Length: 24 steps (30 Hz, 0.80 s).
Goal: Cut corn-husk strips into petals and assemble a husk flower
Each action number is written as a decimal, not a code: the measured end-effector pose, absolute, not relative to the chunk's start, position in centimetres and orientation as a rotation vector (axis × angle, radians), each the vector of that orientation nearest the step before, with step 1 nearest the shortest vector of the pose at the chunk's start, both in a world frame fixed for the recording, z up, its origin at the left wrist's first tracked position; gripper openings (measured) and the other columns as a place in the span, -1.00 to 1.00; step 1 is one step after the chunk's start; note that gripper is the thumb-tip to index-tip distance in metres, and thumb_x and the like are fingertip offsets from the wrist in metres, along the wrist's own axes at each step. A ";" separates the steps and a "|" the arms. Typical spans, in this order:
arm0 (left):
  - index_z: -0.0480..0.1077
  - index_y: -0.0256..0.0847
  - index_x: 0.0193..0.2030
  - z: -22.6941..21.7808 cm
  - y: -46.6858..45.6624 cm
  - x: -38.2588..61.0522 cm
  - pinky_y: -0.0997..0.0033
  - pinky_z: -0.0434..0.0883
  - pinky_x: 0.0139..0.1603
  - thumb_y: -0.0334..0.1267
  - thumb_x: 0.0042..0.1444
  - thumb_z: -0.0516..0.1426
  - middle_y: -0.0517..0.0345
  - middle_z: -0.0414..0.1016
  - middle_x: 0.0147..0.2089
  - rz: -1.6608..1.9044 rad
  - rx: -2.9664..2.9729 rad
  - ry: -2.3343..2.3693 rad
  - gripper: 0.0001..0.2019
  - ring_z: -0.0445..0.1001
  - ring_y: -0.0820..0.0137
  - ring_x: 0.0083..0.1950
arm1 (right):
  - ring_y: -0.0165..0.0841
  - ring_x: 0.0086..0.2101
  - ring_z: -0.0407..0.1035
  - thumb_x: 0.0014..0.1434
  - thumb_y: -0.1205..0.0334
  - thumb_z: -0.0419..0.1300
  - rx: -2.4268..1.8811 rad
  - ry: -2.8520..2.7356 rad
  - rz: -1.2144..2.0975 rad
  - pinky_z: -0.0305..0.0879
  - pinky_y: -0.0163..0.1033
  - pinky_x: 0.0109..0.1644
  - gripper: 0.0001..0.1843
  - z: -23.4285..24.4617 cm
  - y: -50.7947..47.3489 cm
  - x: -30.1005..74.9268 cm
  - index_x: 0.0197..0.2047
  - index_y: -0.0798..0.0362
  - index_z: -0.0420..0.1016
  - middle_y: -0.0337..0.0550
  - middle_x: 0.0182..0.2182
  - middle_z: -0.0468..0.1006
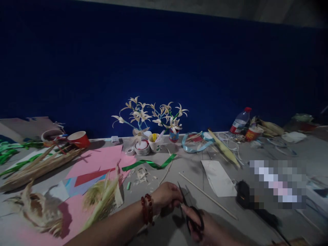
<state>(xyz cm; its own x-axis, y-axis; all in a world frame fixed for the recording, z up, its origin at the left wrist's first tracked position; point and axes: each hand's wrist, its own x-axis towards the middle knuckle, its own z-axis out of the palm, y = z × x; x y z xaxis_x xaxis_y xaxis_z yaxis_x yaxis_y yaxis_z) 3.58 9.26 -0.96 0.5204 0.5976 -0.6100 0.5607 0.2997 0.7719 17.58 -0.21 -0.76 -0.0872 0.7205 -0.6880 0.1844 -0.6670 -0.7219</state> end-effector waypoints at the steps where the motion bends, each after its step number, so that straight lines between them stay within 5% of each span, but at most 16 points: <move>1: 0.42 -0.28 -0.05 -1.1 9.4 3.6 0.25 0.52 -0.23 -0.19 0.26 0.13 0.07 0.51 -0.10 0.021 1.352 1.109 -0.77 0.53 0.35 -0.21 | -0.57 -0.81 -0.16 0.20 -0.24 -0.06 -1.818 -0.963 1.806 -0.38 -0.40 -0.71 -0.40 -0.8 -0.2 17.6 -0.68 0.00 0.18 -0.42 -0.83 0.11; 12: 0.40 -0.26 0.02 -1.4 10.1 3.3 0.16 0.51 -0.14 -0.19 0.25 0.14 0.03 0.49 -0.01 -0.035 1.364 1.071 -0.74 0.52 0.28 -0.11 | -0.63 -0.81 -0.21 0.24 -0.19 -0.05 -1.876 -0.982 1.814 -0.40 -0.43 -0.75 -0.46 0.1 -0.4 17.7 -0.59 0.02 0.22 -0.45 -0.79 0.15; 18: 0.40 -0.27 -0.02 -1.8 10.2 3.3 0.26 0.53 -0.24 -0.20 0.26 0.13 0.07 0.51 -0.09 0.010 1.352 1.059 -0.77 0.53 0.35 -0.21 | -0.63 -0.83 -0.24 0.23 -0.15 0.02 -1.881 -1.005 1.787 -0.39 -0.45 -0.78 -0.45 0.0 -0.5 17.4 -0.65 0.00 0.13 -0.50 -0.85 0.04; 24: 0.41 -0.29 -0.10 -1.3 9.3 3.2 0.42 0.47 -0.43 -0.18 0.28 0.10 0.17 0.50 -0.27 0.159 1.419 1.058 -0.79 0.47 0.47 -0.42 | -0.63 -0.83 -0.14 0.12 -0.28 0.07 -1.744 -1.015 1.840 -0.31 -0.47 -0.79 -0.42 -0.2 -0.6 18.4 -0.63 0.06 0.32 -0.37 -0.80 0.26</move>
<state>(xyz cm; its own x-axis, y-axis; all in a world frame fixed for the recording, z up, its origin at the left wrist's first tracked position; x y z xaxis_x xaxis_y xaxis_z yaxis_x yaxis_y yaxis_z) 3.25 9.35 -1.33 0.5636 0.6603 -0.4964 0.4851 0.2218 0.8459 18.38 -0.57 -0.18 -0.1349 0.7244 -0.6760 0.1858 -0.6517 -0.7354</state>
